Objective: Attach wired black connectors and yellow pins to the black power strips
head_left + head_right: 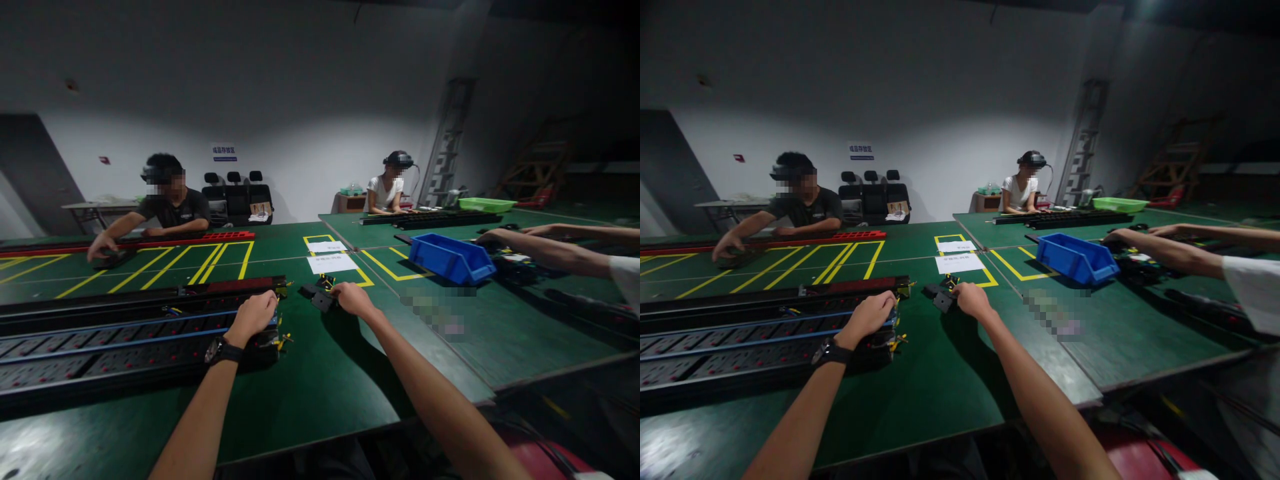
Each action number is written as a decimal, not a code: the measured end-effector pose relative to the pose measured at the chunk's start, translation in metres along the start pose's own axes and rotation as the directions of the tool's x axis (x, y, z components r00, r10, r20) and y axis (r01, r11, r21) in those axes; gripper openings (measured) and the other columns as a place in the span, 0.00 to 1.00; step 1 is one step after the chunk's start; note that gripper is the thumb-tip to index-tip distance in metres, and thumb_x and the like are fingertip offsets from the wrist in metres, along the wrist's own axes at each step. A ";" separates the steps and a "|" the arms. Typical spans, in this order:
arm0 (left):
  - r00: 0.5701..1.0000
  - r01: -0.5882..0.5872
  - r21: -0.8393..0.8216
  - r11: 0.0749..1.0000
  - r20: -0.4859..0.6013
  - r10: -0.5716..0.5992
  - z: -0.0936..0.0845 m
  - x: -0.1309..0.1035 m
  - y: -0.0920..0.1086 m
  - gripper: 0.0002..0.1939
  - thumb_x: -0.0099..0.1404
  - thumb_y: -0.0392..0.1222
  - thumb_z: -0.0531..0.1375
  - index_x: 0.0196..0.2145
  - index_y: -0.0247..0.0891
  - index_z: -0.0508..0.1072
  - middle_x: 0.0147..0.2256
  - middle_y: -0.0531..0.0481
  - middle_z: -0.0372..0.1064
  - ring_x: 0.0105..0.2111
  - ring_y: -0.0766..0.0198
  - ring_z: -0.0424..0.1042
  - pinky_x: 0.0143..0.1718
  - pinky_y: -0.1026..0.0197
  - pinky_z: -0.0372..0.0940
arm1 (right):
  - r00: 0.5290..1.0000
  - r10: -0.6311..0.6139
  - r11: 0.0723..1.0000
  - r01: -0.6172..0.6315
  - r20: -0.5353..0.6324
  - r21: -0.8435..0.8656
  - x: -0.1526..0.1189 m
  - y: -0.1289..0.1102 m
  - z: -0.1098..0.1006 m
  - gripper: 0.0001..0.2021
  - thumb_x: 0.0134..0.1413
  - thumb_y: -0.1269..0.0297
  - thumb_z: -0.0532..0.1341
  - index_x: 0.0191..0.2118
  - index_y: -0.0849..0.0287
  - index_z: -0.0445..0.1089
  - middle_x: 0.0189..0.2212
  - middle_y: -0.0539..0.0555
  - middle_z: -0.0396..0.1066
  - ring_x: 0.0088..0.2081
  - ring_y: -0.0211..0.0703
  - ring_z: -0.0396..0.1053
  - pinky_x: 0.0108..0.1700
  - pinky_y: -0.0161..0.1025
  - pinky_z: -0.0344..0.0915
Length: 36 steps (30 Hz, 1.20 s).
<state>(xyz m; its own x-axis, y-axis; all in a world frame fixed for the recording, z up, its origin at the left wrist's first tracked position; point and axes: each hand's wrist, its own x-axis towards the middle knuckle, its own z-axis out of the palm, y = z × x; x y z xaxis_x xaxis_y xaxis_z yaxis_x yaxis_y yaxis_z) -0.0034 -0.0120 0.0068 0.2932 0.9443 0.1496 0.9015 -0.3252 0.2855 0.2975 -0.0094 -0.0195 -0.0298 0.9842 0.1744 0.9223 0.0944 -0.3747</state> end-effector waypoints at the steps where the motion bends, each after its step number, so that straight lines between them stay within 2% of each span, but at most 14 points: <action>1: 1.000 -0.001 0.000 1.000 -0.001 0.001 0.000 0.000 0.000 0.17 0.74 0.45 0.46 0.41 0.46 0.74 0.40 0.47 0.79 0.41 0.54 0.77 0.40 0.59 0.63 | 0.999 -0.002 1.000 0.002 -0.040 -0.005 0.000 -0.002 0.000 0.20 0.56 0.79 0.56 0.45 0.54 0.82 0.43 0.60 0.80 0.45 0.52 0.76 0.43 0.39 0.65; 3: 1.000 -0.005 -0.001 1.000 -0.002 0.005 0.000 0.000 0.000 0.17 0.74 0.45 0.45 0.41 0.46 0.74 0.40 0.47 0.79 0.40 0.53 0.77 0.40 0.59 0.63 | 0.989 -0.055 0.998 0.058 -0.134 0.016 -0.002 -0.009 0.001 0.18 0.57 0.77 0.56 0.45 0.56 0.81 0.44 0.59 0.79 0.45 0.50 0.74 0.45 0.39 0.64; 6: 1.000 -0.007 0.003 1.000 0.001 0.007 -0.001 -0.002 0.001 0.17 0.74 0.45 0.45 0.41 0.46 0.74 0.41 0.47 0.79 0.41 0.53 0.77 0.40 0.58 0.63 | 0.951 -0.245 0.950 0.275 -0.190 0.149 -0.011 -0.030 0.008 0.15 0.58 0.74 0.58 0.46 0.58 0.79 0.42 0.57 0.78 0.42 0.45 0.73 0.46 0.38 0.65; 9: 1.000 -0.005 0.009 1.000 0.008 0.005 -0.001 -0.002 0.003 0.17 0.74 0.45 0.45 0.42 0.46 0.74 0.42 0.46 0.79 0.42 0.52 0.77 0.40 0.59 0.63 | 0.868 -0.490 0.815 0.490 -0.081 0.311 -0.026 -0.058 0.018 0.12 0.60 0.67 0.62 0.48 0.59 0.77 0.39 0.56 0.77 0.38 0.43 0.72 0.43 0.37 0.66; 12: 1.000 -0.001 0.016 1.000 0.008 0.001 -0.001 -0.002 0.003 0.18 0.74 0.44 0.45 0.41 0.45 0.74 0.41 0.46 0.78 0.42 0.52 0.77 0.39 0.59 0.62 | 0.784 -0.619 0.723 0.546 0.046 0.423 -0.039 -0.080 0.025 0.15 0.58 0.64 0.64 0.50 0.59 0.76 0.39 0.55 0.77 0.37 0.42 0.72 0.42 0.36 0.66; 14: 1.000 -0.001 0.022 1.000 0.004 0.001 0.000 -0.002 0.002 0.17 0.73 0.44 0.45 0.41 0.45 0.74 0.41 0.46 0.78 0.41 0.53 0.77 0.38 0.59 0.62 | 0.759 -0.646 0.695 0.542 0.081 0.472 -0.044 -0.086 0.027 0.17 0.54 0.67 0.66 0.50 0.59 0.76 0.40 0.54 0.77 0.37 0.42 0.72 0.41 0.35 0.67; 18: 1.000 0.006 0.023 1.000 -0.005 -0.006 0.002 -0.001 0.002 0.17 0.73 0.44 0.45 0.40 0.45 0.73 0.42 0.46 0.79 0.42 0.52 0.77 0.37 0.59 0.60 | 0.708 -0.704 0.616 0.565 0.061 0.550 -0.044 -0.084 0.028 0.21 0.49 0.74 0.67 0.51 0.60 0.75 0.44 0.55 0.77 0.41 0.43 0.73 0.46 0.37 0.68; 25: 1.000 0.004 0.019 1.000 -0.010 -0.004 0.003 0.000 0.000 0.17 0.73 0.45 0.45 0.40 0.46 0.73 0.41 0.47 0.79 0.41 0.52 0.77 0.36 0.59 0.60 | 0.728 -0.681 0.592 0.480 0.083 0.647 -0.041 -0.080 0.032 0.12 0.56 0.67 0.68 0.47 0.60 0.77 0.41 0.54 0.79 0.39 0.43 0.75 0.45 0.38 0.69; 29: 1.000 0.004 0.016 1.000 -0.005 -0.004 0.002 0.000 0.001 0.17 0.73 0.44 0.45 0.40 0.46 0.73 0.41 0.47 0.79 0.42 0.52 0.77 0.37 0.59 0.61 | 0.752 -0.656 0.623 0.495 0.060 0.606 -0.043 -0.083 0.035 0.10 0.58 0.68 0.67 0.46 0.59 0.78 0.41 0.54 0.79 0.40 0.44 0.75 0.45 0.37 0.68; 36: 1.000 -0.001 0.020 1.000 -0.004 0.001 0.001 -0.001 0.002 0.17 0.74 0.44 0.45 0.41 0.46 0.74 0.41 0.47 0.79 0.42 0.53 0.77 0.39 0.59 0.63 | 0.691 -0.721 0.625 0.617 0.051 0.479 -0.049 -0.089 0.031 0.09 0.62 0.67 0.64 0.46 0.57 0.78 0.42 0.55 0.79 0.44 0.46 0.74 0.50 0.40 0.65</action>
<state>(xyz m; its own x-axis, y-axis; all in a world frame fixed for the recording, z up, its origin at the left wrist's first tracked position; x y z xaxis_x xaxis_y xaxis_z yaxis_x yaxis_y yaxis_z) -0.0012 -0.0136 0.0065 0.2933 0.9436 0.1538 0.9072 -0.3254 0.2665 0.2052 -0.0614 -0.0230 -0.7055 0.6197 0.3439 0.3734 0.7374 -0.5628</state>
